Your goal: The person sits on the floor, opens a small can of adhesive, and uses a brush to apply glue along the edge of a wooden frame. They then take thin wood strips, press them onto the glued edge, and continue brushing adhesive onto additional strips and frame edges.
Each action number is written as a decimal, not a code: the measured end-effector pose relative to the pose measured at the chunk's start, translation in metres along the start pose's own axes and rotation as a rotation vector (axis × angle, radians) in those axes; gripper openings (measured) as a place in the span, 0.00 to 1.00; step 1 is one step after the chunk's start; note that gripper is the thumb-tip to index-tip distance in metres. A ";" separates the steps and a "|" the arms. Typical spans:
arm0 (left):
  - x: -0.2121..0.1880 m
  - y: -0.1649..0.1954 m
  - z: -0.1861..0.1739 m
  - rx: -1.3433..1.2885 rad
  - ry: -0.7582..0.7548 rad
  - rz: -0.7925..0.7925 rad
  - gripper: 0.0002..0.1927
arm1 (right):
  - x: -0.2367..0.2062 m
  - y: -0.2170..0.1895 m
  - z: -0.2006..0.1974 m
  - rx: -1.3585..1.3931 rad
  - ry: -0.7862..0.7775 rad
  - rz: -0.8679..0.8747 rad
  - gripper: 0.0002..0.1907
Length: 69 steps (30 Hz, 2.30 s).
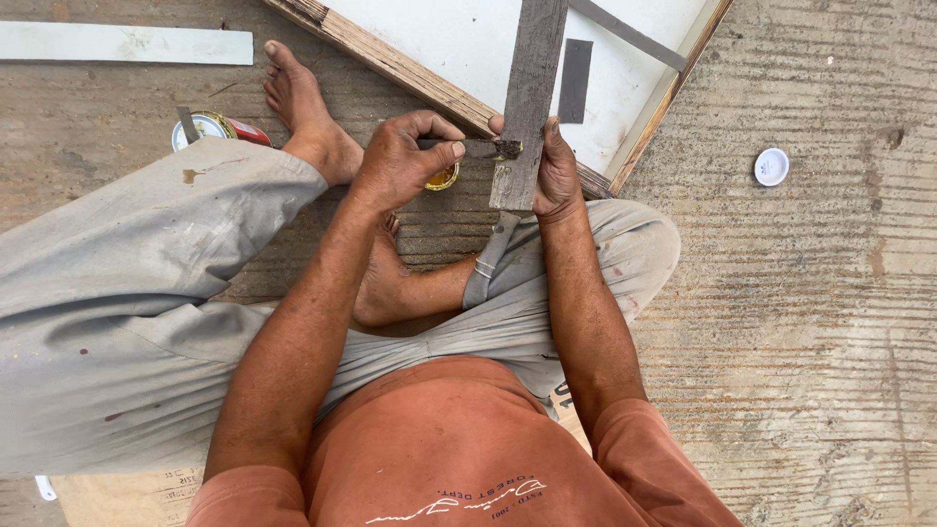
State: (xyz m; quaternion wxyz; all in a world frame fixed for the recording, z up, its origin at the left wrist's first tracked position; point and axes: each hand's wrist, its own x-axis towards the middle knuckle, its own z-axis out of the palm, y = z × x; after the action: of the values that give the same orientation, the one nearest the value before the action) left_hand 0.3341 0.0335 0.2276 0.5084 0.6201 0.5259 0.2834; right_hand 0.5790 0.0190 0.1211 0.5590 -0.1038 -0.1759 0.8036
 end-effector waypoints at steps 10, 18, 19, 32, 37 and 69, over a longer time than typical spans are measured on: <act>-0.006 -0.003 0.004 -0.049 -0.092 -0.015 0.07 | 0.002 0.002 0.002 -0.032 0.021 -0.028 0.29; -0.017 0.011 -0.002 -0.037 -0.275 -0.049 0.07 | 0.005 -0.012 0.013 0.015 -0.004 -0.108 0.26; -0.016 0.012 -0.004 -0.107 -0.304 -0.037 0.07 | 0.006 -0.015 0.015 0.004 -0.021 -0.120 0.25; -0.022 -0.011 0.035 -0.002 0.215 0.310 0.07 | 0.006 -0.020 0.039 -0.213 0.112 -0.376 0.37; -0.028 -0.010 0.042 0.311 0.195 0.586 0.05 | 0.008 -0.020 0.028 -0.221 0.168 -0.416 0.35; -0.018 -0.028 0.077 -0.458 0.124 -0.124 0.07 | 0.011 -0.009 0.023 -0.320 0.164 -0.513 0.42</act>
State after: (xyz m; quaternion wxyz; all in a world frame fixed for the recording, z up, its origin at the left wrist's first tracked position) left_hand 0.3866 -0.0112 0.1801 0.6189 0.4366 0.5154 0.4009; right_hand 0.5745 0.0283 0.1458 0.7325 -0.2072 -0.2751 0.5872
